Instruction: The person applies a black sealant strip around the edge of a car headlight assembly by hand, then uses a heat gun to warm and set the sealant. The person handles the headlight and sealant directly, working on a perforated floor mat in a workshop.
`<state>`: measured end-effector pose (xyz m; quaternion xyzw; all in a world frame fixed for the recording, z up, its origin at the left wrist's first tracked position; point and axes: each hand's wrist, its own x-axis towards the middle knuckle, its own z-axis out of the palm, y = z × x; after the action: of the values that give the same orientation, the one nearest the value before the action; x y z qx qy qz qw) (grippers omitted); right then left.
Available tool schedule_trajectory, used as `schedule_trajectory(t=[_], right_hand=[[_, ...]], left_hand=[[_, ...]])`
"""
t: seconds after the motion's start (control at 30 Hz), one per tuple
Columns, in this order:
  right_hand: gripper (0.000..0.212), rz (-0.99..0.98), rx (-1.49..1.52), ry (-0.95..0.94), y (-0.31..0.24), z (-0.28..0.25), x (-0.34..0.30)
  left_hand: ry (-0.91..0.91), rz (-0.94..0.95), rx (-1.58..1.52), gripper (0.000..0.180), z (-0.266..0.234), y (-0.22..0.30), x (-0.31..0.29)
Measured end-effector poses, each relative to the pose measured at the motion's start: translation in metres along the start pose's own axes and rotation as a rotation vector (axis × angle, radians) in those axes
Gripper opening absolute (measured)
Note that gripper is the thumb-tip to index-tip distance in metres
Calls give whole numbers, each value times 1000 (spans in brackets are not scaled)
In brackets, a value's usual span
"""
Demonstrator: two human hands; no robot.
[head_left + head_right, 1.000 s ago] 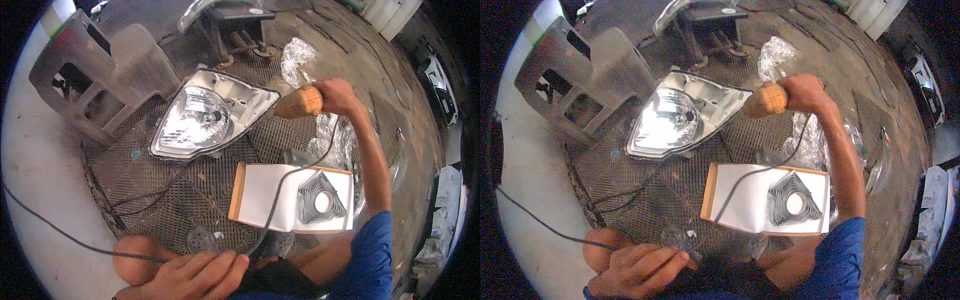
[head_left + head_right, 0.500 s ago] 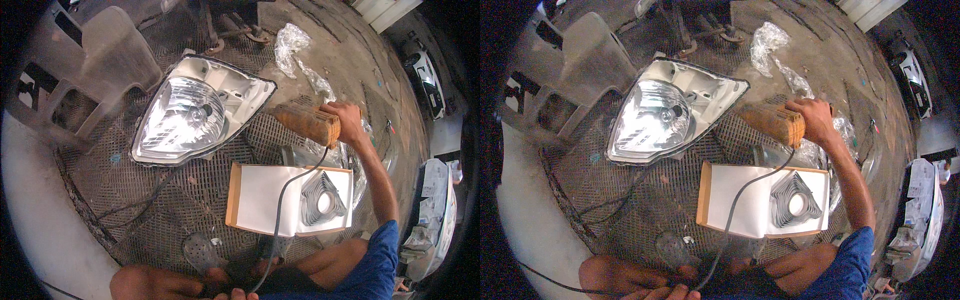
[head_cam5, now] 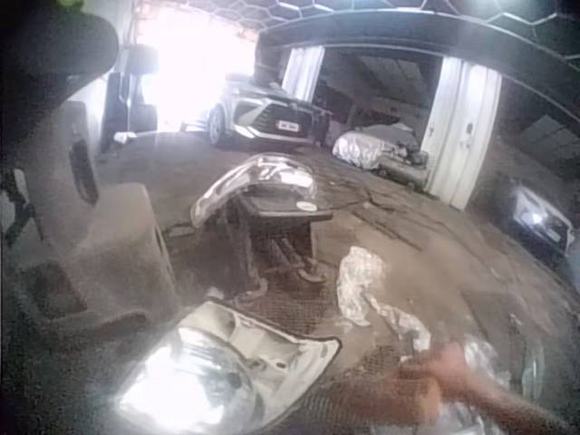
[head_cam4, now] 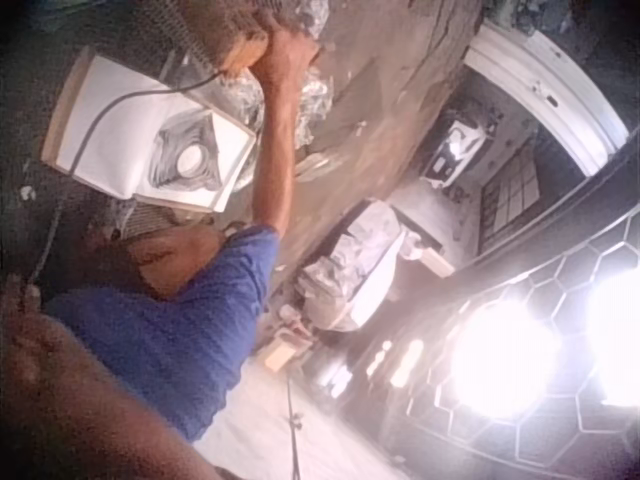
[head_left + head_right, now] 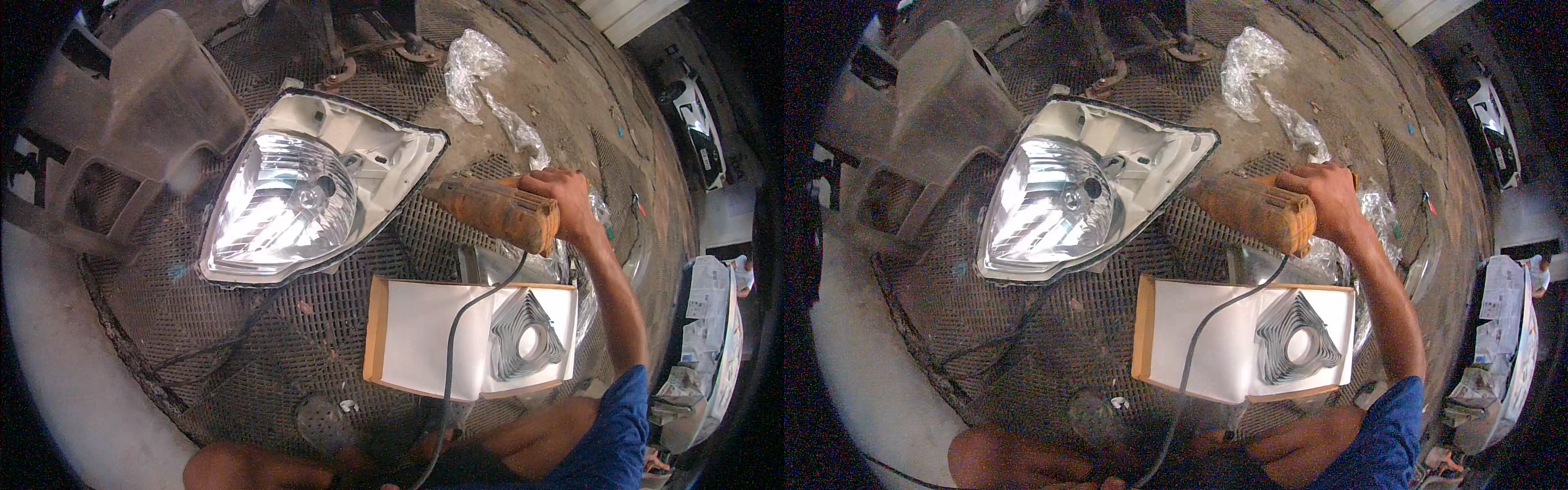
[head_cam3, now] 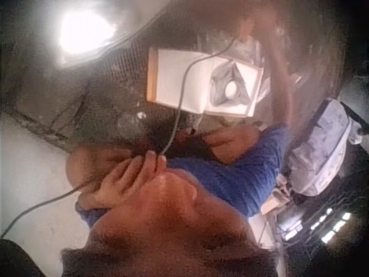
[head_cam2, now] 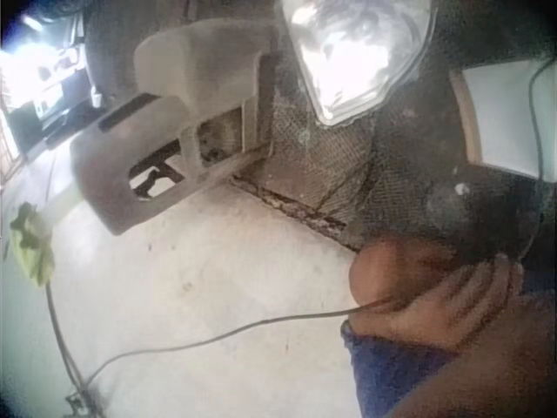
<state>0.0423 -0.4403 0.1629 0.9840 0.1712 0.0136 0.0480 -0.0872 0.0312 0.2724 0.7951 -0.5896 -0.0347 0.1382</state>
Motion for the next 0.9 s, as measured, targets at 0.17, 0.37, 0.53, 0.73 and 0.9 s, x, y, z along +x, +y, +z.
schedule_trajectory(t=[0.17,0.37,0.53,0.73,0.9], right_hand=[[33,4,-29,-23,3,4,3],[30,21,-32,5,3,8,6],[35,9,-41,-63,0,5,11],[34,-24,29,-52,-10,-1,17],[32,11,-25,-25,0,6,12]], left_hand=[[28,26,-23,32,0,-3,1],[139,88,-315,38,5,-13,-1],[177,124,-401,42,9,-16,-4],[194,91,-400,36,11,-11,-5],[172,100,-85,27,3,-14,-3]])
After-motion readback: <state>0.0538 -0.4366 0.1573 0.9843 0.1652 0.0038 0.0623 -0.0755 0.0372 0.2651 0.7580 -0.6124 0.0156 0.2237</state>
